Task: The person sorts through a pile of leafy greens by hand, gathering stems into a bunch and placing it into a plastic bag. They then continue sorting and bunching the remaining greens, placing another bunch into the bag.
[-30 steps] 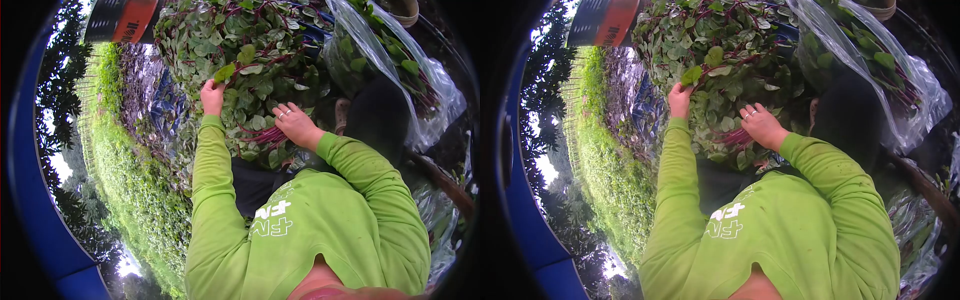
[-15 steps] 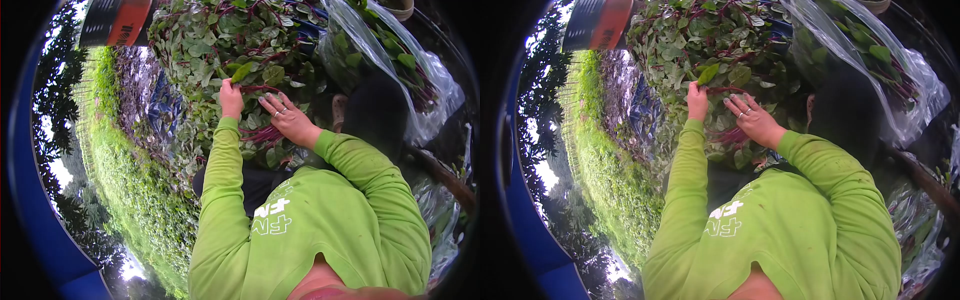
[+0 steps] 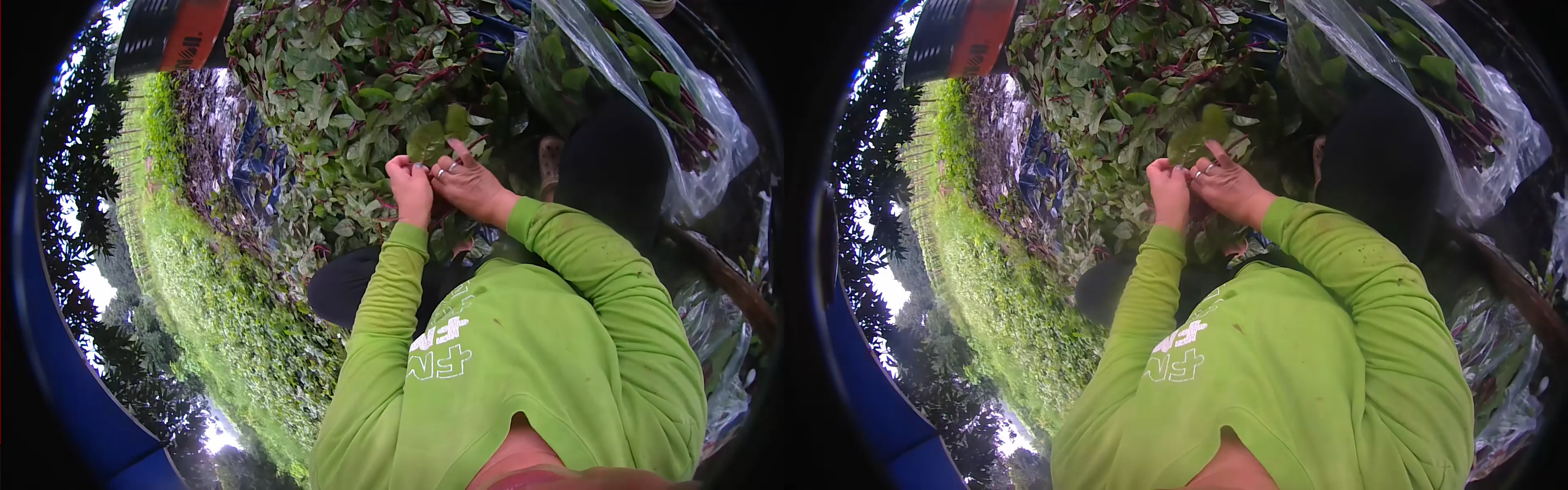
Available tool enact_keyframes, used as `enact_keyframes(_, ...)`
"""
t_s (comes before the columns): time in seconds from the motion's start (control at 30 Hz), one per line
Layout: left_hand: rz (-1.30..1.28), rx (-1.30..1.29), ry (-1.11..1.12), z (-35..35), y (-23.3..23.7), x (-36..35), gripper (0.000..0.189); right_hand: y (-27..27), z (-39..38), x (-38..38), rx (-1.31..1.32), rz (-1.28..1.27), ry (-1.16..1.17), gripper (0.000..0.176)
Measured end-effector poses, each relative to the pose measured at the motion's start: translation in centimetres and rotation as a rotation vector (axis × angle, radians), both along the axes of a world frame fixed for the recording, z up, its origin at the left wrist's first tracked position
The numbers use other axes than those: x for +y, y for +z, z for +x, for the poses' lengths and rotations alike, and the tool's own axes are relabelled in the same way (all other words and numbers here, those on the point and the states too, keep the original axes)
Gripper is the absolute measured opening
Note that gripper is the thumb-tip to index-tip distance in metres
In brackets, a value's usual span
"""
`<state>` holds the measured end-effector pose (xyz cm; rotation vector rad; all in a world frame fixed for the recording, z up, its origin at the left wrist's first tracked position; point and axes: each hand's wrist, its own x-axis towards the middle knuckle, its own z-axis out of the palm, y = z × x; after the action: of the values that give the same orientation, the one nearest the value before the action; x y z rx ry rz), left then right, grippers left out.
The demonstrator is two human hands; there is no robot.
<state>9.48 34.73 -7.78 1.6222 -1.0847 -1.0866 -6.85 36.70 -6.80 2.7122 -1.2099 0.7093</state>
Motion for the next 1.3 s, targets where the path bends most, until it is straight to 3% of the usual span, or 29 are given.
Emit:
enact_keyframes(0.07,-0.072,-0.059,0.206,0.5,0.0,-0.1,0.031,0.4,-0.1,0.2,-0.025,0.002,0.017,0.014)
enact_keyframes(0.1,0.002,0.077,0.438,1.1,2.7,-0.8,0.034,0.6,-0.1,0.2,-0.039,0.002,0.025,0.012)
enact_keyframes(0.17,-0.077,0.31,0.749,6.8,4.1,-1.8,0.006,0.6,-0.1,0.4,-0.05,-0.002,0.035,0.013)
enact_keyframes(0.23,0.21,-0.884,0.313,19.2,1.4,0.3,0.045,0.6,-0.5,0.3,-0.043,-0.02,0.04,0.013)
enact_keyframes(0.3,-0.088,0.445,0.902,18.0,3.2,-1.7,0.033,0.9,-0.2,0.4,-0.035,-0.039,0.046,0.013)
enact_keyframes(0.33,-0.013,0.46,0.715,12.1,6.9,-1.1,0.021,1.0,-0.1,0.3,-0.026,-0.04,0.051,0.014)
enact_keyframes(0.37,0.092,0.271,0.28,8.8,8.2,-0.4,0.028,1.1,0.0,0.4,-0.02,-0.036,0.055,0.015)
enact_keyframes(0.4,0.195,0.078,-0.157,6.6,8.4,0.2,0.039,1.2,0.1,0.4,-0.011,-0.034,0.054,0.016)
enact_keyframes(0.43,0.438,-0.319,-0.375,6.0,6.0,-0.3,0.039,1.1,0.2,0.3,-0.024,-0.06,0.043,0.017)
enact_keyframes(0.5,0.035,-0.648,-0.355,3.8,2.5,0.4,0.034,0.7,0.1,0.3,-0.038,-0.107,0.014,0.017)
enact_keyframes(0.6,0.171,-0.54,-0.297,1.4,3.9,1.0,0.031,0.5,-0.1,0.3,-0.016,-0.054,0.016,0.017)
enact_keyframes(0.67,-0.023,-0.695,-0.083,0.3,4.0,1.4,0.028,0.9,-0.3,0.1,-0.044,-0.004,0.059,0.017)
enact_keyframes(0.73,-0.163,-0.623,0.157,2.4,1.2,-0.1,0.03,1.2,-0.2,0.2,-0.041,0.03,0.076,0.017)
enact_keyframes(0.77,-0.102,-0.577,0.233,6.4,-1.2,-1.4,0.03,1.4,-0.1,0.7,-0.017,0.04,0.074,0.017)
enact_keyframes(0.8,-0.035,-0.084,0.38,6.2,1.1,-1.8,0.027,1.5,-0.4,0.7,0.012,0.043,0.07,0.016)
enact_keyframes(0.87,-0.076,0.1,-0.062,5.2,5.6,-1.9,0.026,1.3,-0.7,0.1,0.006,0.049,0.077,0.016)
enact_keyframes(0.93,0.139,0.09,-0.482,2.5,8.5,-1.8,0.028,0.6,0.3,-0.1,-0.116,0.088,0.091,0.016)
enact_keyframes(0.97,0.343,0.248,-0.51,0.3,9.9,-1.9,0.026,-0.2,0.8,-0.4,-0.226,0.118,0.094,0.016)
enact_keyframes(1.0,0.212,0.081,-0.644,-0.9,8.8,-2.3,0.025,-0.5,1.1,-0.6,-0.333,0.148,0.094,0.016)
enact_keyframes(1.03,0.281,0.066,-0.652,-2.3,8.7,-3.2,0.023,-0.5,1.0,-0.2,-0.393,0.392,0.072,0.018)
enact_keyframes(1.07,0.35,0.055,-0.663,-3.6,8.8,-4.0,0.022,-0.4,0.9,-0.3,-0.327,0.293,0.058,0.018)
enact_keyframes(1.17,0.241,-0.128,-0.762,-5.3,5.9,-5.6,0.023,-0.1,0.6,-0.2,-0.16,0.032,0.041,0.017)
enact_keyframes(1.27,0.327,0.068,-0.372,-5.6,5.7,-6.0,0.021,1.0,0.2,-0.2,-0.121,-0.065,0.073,0.017)
enact_keyframes(1.3,0.423,0.342,-0.213,-5.1,5.3,-6.2,0.02,0.8,0.1,-0.4,-0.129,-0.023,0.1,0.017)
